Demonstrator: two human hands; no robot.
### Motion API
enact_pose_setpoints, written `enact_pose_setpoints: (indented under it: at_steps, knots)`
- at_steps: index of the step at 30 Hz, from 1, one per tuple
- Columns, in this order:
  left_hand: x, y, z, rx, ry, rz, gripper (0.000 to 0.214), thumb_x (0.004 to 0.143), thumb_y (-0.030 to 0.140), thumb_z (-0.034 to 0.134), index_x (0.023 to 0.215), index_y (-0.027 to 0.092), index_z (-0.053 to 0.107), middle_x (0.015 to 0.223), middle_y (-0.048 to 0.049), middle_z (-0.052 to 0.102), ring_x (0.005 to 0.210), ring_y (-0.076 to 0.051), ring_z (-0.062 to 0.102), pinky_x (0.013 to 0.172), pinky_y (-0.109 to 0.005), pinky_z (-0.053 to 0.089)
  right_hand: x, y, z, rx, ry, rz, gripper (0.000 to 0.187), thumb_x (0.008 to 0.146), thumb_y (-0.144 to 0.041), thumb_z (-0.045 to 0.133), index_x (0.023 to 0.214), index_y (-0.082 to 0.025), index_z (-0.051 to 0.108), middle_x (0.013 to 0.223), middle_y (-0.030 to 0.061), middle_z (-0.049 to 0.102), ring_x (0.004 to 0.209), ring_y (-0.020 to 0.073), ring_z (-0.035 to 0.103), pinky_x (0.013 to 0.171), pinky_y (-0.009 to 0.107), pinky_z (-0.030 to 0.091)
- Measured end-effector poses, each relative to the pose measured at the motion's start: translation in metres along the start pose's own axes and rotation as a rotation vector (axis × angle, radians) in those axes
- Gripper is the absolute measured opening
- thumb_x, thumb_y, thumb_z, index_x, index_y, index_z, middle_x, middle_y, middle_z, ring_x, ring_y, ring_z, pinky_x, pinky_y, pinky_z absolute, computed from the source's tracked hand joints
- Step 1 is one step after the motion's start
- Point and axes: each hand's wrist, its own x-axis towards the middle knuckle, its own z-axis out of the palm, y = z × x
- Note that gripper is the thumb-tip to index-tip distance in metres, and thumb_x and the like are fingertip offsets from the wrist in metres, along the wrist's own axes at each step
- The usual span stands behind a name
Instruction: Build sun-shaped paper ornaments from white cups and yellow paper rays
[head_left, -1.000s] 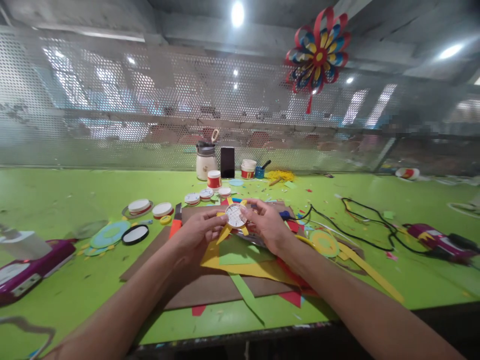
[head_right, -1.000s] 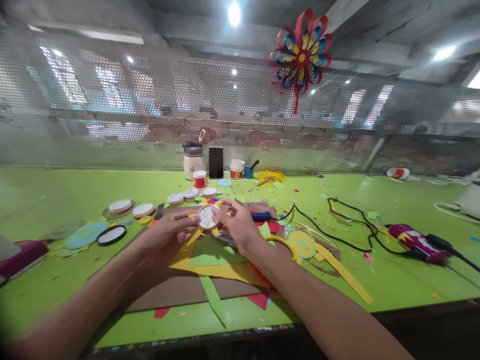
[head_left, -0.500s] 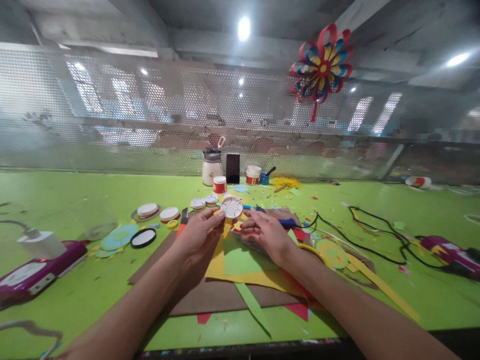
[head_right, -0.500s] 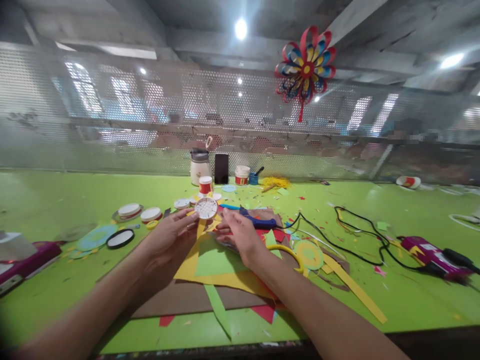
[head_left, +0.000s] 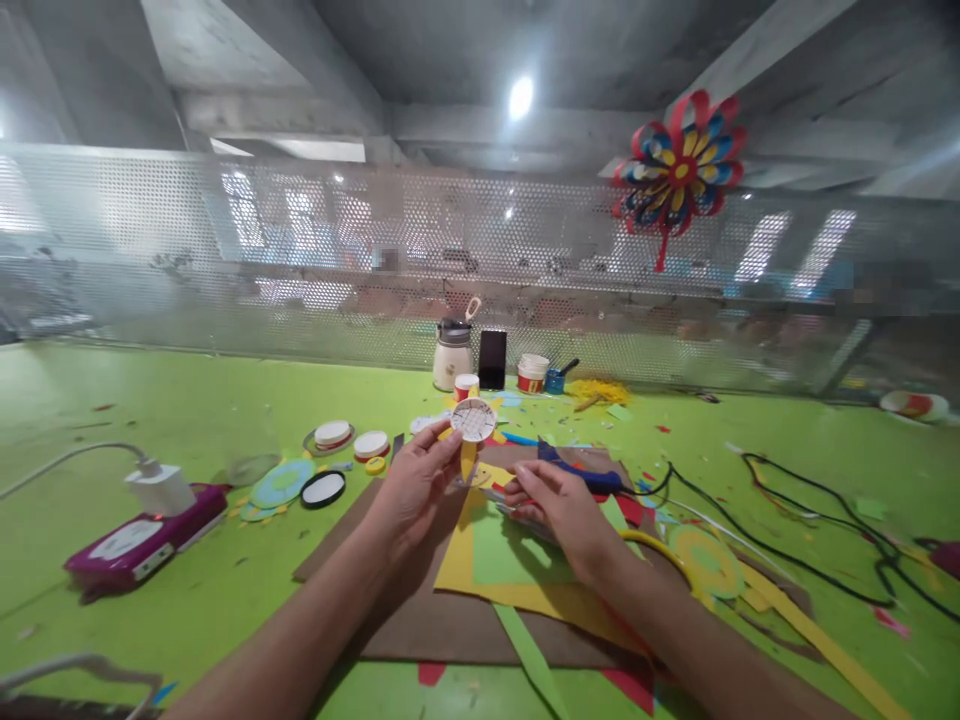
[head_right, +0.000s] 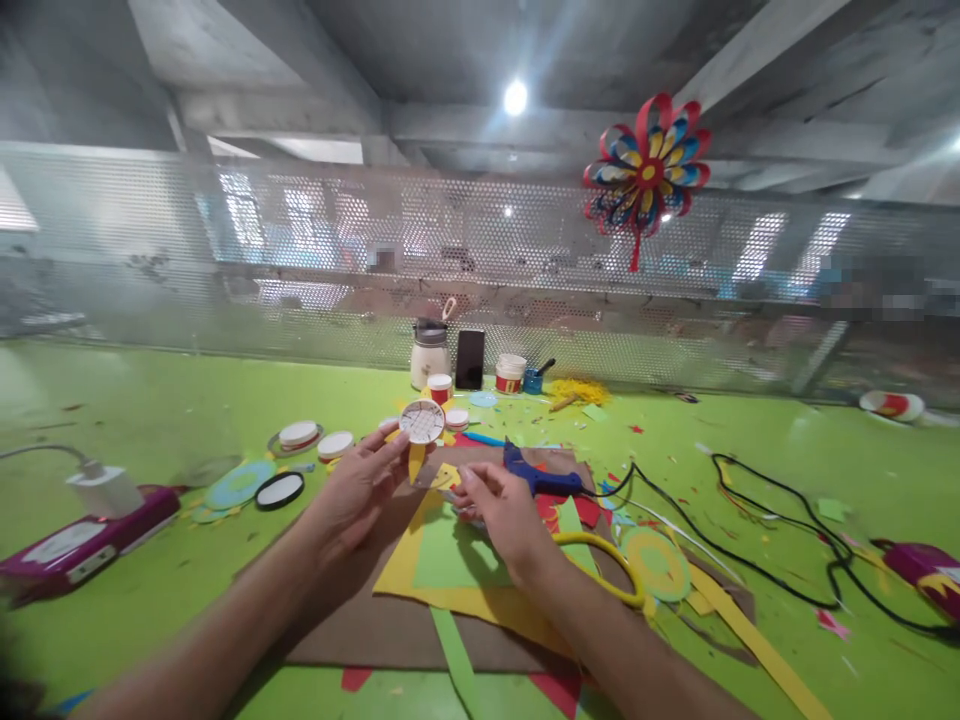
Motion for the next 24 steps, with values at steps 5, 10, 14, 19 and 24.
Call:
enact_pose_setpoints:
  at_steps: [5, 10, 14, 19, 24]
  knots:
    - [0.0, 0.002, -0.002, -0.028, 0.022, -0.001, 0.028, 0.073, 0.014, 0.075, 0.1, 0.016, 0.068, 0.094, -0.0069, 0.074, 0.078, -0.013, 0.068, 0.072, -0.022, 0.053, -0.001, 0.002, 0.002, 0.0, -0.033, 0.029, 0.05, 0.063, -0.056, 0.078, 0.087, -0.012, 0.067, 0.076, 0.0045, 0.067, 0.067, 0.0129, 0.061, 0.065, 0.027, 0.049]
    - [0.001, 0.005, -0.003, -0.061, 0.022, 0.008, 0.024, 0.076, 0.015, 0.073, 0.099, 0.018, 0.068, 0.094, -0.0046, 0.074, 0.078, -0.01, 0.067, 0.072, -0.019, 0.053, -0.002, 0.003, 0.003, 0.0, -0.032, 0.035, 0.047, 0.065, -0.054, 0.077, 0.085, -0.013, 0.068, 0.078, 0.0047, 0.068, 0.067, 0.0121, 0.06, 0.065, 0.027, 0.049]
    - [0.001, 0.003, -0.002, -0.072, -0.006, -0.027, 0.027, 0.074, 0.015, 0.075, 0.1, 0.017, 0.067, 0.095, -0.0053, 0.073, 0.077, -0.012, 0.067, 0.071, -0.021, 0.054, 0.0, -0.007, 0.002, -0.01, -0.023, 0.005, 0.046, 0.064, -0.055, 0.077, 0.083, -0.014, 0.068, 0.076, 0.0032, 0.066, 0.066, 0.0123, 0.06, 0.065, 0.027, 0.049]
    - [-0.001, 0.001, 0.001, -0.072, -0.046, -0.088, 0.029, 0.073, 0.014, 0.075, 0.101, 0.015, 0.066, 0.093, -0.006, 0.073, 0.079, -0.015, 0.068, 0.073, -0.025, 0.055, 0.013, -0.029, -0.005, -0.069, -0.009, -0.052, 0.041, 0.062, -0.051, 0.078, 0.082, -0.016, 0.068, 0.076, 0.0022, 0.066, 0.069, 0.014, 0.061, 0.067, 0.028, 0.048]
    - [0.0, -0.002, 0.0, -0.053, -0.05, -0.109, 0.026, 0.073, 0.014, 0.074, 0.099, 0.015, 0.067, 0.092, -0.0068, 0.073, 0.078, -0.014, 0.068, 0.073, -0.024, 0.054, 0.027, -0.04, -0.003, -0.131, -0.033, -0.071, 0.036, 0.063, -0.048, 0.077, 0.078, -0.016, 0.069, 0.074, 0.0025, 0.066, 0.07, 0.0142, 0.06, 0.067, 0.029, 0.047]
